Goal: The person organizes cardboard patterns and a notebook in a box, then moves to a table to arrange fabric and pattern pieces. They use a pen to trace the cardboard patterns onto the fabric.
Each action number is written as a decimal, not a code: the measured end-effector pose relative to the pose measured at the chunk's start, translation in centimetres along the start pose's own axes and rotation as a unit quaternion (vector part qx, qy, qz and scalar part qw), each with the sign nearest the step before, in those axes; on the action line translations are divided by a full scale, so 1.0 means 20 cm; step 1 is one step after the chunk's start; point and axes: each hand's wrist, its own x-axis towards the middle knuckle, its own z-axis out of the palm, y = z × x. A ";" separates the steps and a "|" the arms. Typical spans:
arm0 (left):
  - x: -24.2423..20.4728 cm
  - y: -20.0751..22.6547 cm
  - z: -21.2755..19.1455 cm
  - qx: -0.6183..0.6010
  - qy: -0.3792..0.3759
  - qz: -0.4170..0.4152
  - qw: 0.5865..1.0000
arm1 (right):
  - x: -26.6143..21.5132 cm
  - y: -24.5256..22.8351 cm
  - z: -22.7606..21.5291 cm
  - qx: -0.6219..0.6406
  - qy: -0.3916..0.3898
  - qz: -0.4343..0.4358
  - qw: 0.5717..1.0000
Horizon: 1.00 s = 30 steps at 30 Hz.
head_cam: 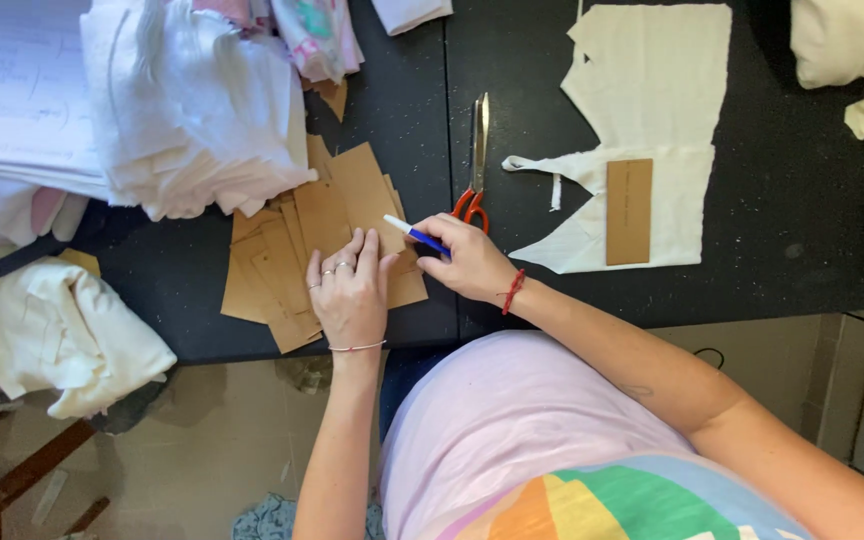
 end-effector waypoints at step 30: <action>0.17 1.08 0.02 -0.288 -0.216 0.081 0.929 | -0.59 0.74 -1.21 -0.010 0.250 0.190 0.949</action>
